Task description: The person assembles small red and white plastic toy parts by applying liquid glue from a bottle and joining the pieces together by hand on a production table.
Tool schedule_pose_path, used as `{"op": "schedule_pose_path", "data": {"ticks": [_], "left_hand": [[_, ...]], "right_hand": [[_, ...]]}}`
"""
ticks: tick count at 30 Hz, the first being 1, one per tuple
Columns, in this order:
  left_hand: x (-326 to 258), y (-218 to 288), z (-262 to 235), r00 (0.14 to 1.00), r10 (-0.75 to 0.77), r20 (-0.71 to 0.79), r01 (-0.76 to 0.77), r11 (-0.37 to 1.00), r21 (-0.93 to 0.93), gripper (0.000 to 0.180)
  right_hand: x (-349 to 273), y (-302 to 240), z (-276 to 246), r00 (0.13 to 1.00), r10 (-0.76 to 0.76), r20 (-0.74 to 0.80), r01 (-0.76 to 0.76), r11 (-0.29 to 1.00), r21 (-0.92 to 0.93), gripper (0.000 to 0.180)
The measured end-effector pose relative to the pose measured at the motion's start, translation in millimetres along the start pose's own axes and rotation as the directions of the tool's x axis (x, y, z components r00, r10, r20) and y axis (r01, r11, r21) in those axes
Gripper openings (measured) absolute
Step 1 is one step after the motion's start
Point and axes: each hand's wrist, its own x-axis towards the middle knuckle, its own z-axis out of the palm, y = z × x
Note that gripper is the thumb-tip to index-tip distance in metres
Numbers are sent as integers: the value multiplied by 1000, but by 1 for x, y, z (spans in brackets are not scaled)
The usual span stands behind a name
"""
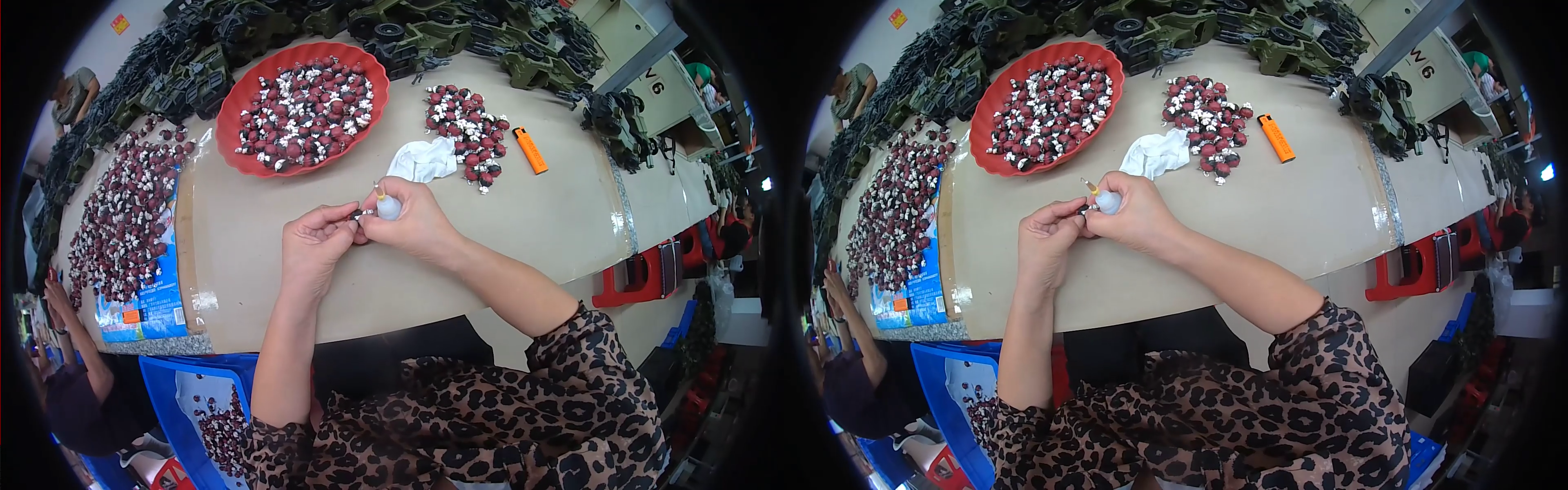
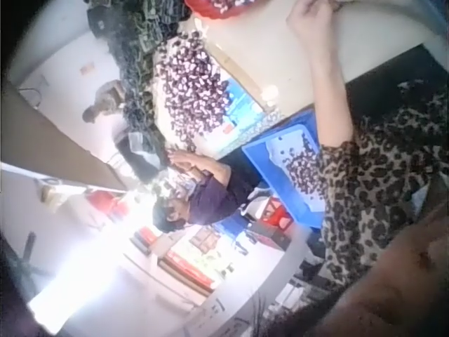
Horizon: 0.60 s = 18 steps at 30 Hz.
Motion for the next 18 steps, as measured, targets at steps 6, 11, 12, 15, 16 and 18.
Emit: {"op": "schedule_pose_path", "data": {"ticks": [6, 11, 12, 15, 16, 18], "left_hand": [[-1, 1, 1, 1000, -12, -6, 12, 1000, -13, 20], [-1, 2, 1, 1000, -1, -3, 1, 1000, -15, 20], [-1, 2, 0, 1000, 3, -3, -3, 1000, -11, 20], [-1, 1, 1, 1000, 4, -10, -4, 1000, -13, 19], [0, 1, 1, 1000, 2, -11, -2, 1000, -15, 19], [0, 0, 1, 1000, 17, -2, -17, 1000, -6, 19]], "right_hand": [[0, 0, -1, 999, -37, -16, 36, 997, -63, 17], [1, -3, -1, 1000, 13, 0, -13, 1000, -19, 17], [0, -3, -1, 1000, 15, 1, -15, 1000, -19, 17], [1, -2, -2, 999, 10, 39, -8, 998, -58, 12], [2, -1, -2, 999, 8, 42, -6, 999, -51, 12], [2, 0, -2, 999, 12, 44, -10, 999, -44, 12]]}}
